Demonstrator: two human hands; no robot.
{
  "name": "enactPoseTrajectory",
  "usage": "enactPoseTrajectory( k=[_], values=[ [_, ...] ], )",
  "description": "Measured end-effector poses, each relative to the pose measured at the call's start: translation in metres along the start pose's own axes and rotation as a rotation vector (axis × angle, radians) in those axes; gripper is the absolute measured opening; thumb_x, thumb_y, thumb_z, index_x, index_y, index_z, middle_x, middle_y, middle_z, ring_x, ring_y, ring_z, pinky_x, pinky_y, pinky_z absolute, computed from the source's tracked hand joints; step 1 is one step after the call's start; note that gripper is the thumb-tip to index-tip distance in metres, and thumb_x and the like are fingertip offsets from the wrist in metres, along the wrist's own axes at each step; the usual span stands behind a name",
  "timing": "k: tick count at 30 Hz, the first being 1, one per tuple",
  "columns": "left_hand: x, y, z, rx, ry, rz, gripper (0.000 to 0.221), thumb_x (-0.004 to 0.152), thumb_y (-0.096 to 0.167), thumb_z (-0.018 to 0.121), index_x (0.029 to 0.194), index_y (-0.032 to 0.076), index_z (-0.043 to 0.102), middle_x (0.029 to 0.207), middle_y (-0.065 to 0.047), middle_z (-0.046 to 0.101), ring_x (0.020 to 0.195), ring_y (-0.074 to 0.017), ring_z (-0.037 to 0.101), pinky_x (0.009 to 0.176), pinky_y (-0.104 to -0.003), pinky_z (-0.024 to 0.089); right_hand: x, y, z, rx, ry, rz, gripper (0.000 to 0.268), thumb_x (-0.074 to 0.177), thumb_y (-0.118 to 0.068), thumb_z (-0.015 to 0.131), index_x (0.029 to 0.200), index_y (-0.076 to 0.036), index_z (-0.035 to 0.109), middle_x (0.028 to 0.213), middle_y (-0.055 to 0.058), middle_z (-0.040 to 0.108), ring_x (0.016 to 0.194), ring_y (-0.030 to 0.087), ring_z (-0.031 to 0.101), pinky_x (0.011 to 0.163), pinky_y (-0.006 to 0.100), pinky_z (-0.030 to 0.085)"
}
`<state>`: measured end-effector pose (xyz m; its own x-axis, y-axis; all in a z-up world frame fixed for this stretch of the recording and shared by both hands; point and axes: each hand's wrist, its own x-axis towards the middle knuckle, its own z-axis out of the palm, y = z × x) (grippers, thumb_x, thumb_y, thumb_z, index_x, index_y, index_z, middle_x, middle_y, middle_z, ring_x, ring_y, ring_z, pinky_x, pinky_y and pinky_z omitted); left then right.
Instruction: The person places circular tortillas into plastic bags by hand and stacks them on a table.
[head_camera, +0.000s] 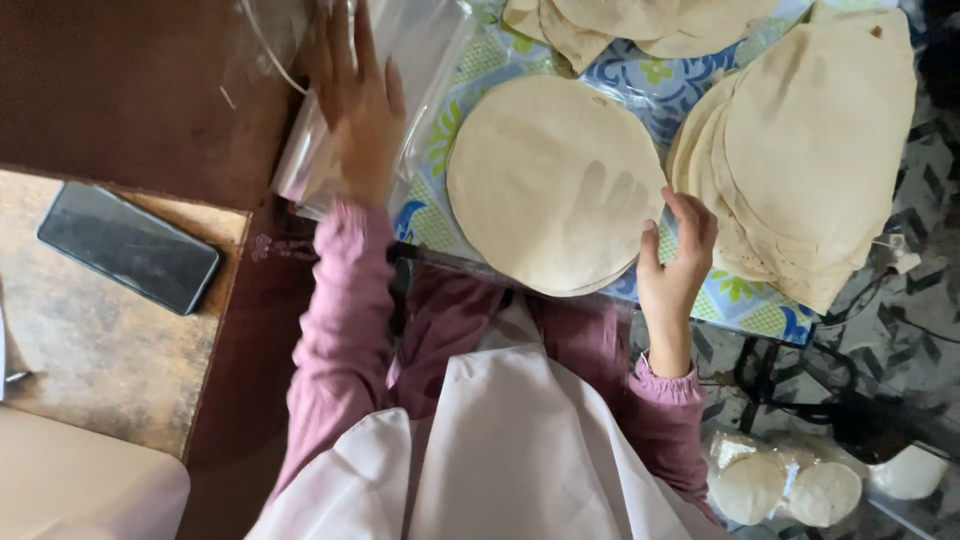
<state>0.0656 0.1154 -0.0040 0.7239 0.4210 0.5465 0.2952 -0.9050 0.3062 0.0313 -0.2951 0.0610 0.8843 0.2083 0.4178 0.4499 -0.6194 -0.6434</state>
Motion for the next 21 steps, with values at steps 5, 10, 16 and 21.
enactPoseTrajectory(
  k=[5, 10, 16, 21],
  values=[
    [0.042, -0.067, 0.088, 0.003, -0.179, 0.071, 0.051, 0.103, 0.001, 0.065, 0.152, 0.003, 0.051, 0.153, -0.017, 0.053, 0.140, -0.0386, 0.045, 0.127, -0.045, 0.034, -0.005, -0.002, -0.005, -0.026, 0.023, -0.012, 0.038, 0.096, 0.005, 0.067, 0.133, -0.004, 0.065, 0.132, 0.017, 0.063, 0.126, 0.036, 0.058, 0.109, 0.044, 0.047],
    [0.062, 0.017, -0.058, 0.165, 0.031, 0.282, 0.048, 0.095, 0.027, 0.074, 0.133, -0.001, 0.061, 0.134, -0.024, 0.057, 0.129, -0.0429, 0.046, 0.106, -0.058, 0.039, -0.012, 0.000, -0.003, -0.022, 0.017, -0.009, 0.037, 0.095, 0.005, 0.067, 0.131, -0.004, 0.067, 0.129, 0.017, 0.063, 0.123, 0.035, 0.059, 0.108, 0.044, 0.048],
    [0.067, -0.041, -0.012, 0.548, 0.257, 0.016, 0.020, 0.095, 0.011, 0.065, 0.114, 0.009, 0.067, 0.122, -0.022, 0.059, 0.121, -0.0437, 0.050, 0.091, -0.058, 0.046, -0.017, 0.000, -0.007, -0.027, -0.019, 0.011, 0.034, 0.097, 0.003, 0.067, 0.130, -0.003, 0.067, 0.128, 0.017, 0.064, 0.122, 0.035, 0.059, 0.107, 0.043, 0.048],
    [0.059, -0.055, -0.017, 0.479, 0.130, -0.129, 0.006, 0.100, 0.007, 0.064, 0.100, 0.007, 0.070, 0.117, -0.012, 0.067, 0.104, -0.0351, 0.069, 0.072, -0.046, 0.061, -0.023, 0.001, -0.002, 0.005, -0.001, 0.041, 0.031, 0.097, 0.001, 0.067, 0.128, -0.003, 0.068, 0.125, 0.016, 0.065, 0.119, 0.034, 0.061, 0.105, 0.043, 0.049]
  ],
)
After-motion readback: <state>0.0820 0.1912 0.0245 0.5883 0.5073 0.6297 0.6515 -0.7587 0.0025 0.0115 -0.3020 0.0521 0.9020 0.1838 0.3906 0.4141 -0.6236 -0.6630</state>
